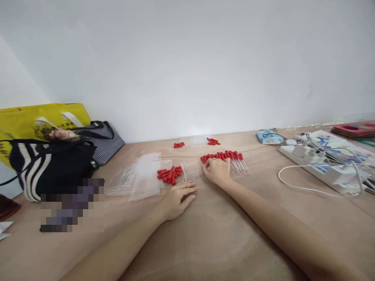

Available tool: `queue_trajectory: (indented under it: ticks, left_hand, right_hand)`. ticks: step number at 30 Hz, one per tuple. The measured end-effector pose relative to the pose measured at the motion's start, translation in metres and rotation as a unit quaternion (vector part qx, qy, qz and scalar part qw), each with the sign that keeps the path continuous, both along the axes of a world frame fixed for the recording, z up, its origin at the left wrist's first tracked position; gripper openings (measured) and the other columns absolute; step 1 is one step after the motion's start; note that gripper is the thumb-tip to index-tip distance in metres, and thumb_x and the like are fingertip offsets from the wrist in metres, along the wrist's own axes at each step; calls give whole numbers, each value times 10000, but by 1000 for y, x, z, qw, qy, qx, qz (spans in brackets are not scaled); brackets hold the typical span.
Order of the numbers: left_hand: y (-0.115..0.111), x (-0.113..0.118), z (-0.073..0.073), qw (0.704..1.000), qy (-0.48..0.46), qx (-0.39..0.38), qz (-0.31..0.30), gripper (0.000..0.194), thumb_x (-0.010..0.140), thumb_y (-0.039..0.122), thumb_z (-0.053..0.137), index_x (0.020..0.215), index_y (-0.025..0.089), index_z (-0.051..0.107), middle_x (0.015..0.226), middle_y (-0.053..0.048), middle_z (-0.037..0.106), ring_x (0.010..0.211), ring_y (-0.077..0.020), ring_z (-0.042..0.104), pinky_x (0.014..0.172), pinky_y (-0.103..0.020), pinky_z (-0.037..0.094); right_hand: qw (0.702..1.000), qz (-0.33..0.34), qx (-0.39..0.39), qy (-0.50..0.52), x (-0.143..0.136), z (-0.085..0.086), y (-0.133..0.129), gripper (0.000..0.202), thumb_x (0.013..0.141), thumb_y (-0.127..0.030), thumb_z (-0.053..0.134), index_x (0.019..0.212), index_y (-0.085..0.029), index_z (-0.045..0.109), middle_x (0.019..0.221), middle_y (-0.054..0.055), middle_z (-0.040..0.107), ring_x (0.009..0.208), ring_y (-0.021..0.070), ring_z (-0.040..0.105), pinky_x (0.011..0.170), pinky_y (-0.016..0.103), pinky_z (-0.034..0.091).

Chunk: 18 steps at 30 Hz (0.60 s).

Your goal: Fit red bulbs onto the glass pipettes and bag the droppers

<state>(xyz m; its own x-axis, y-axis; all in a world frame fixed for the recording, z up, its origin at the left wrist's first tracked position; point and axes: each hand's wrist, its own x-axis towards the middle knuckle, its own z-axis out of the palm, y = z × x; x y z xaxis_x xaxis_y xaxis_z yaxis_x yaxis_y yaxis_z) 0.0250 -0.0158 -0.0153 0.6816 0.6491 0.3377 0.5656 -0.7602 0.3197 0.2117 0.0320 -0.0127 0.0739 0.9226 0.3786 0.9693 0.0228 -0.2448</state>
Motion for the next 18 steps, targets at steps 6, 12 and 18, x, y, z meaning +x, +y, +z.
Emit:
queue_trajectory:
  ticks: [6, 12, 18]
  left_hand:
    - [0, -2, 0, 992, -29, 104, 69, 165, 796, 239, 502, 866, 186, 642, 887, -60, 631, 857, -206, 547, 777, -367, 435]
    - [16, -17, 20, 944, -21, 138, 300, 137, 756, 282, 527, 808, 199, 623, 867, -56, 615, 854, -240, 517, 747, -371, 386]
    - [65, -33, 44, 884, 76, -60, 458, 233, 706, 429, 520, 764, 248, 655, 999, -65, 620, 1008, -303, 494, 802, -409, 357]
  right_hand:
    - [996, -21, -90, -18, -13, 6, 4, 255, 737, -280, 444, 742, -123, 646, 780, 130, 659, 742, 232, 583, 773, 397, 226]
    - [992, -21, -127, -12, -15, 11, 11, 260, 741, -271, 441, 746, -117, 649, 768, 136, 660, 716, 234, 596, 774, 408, 231]
    - [993, 17, -119, -8, -12, 17, 3, 262, 771, -297, 433, 727, -136, 635, 786, 115, 660, 776, 228, 585, 747, 367, 263]
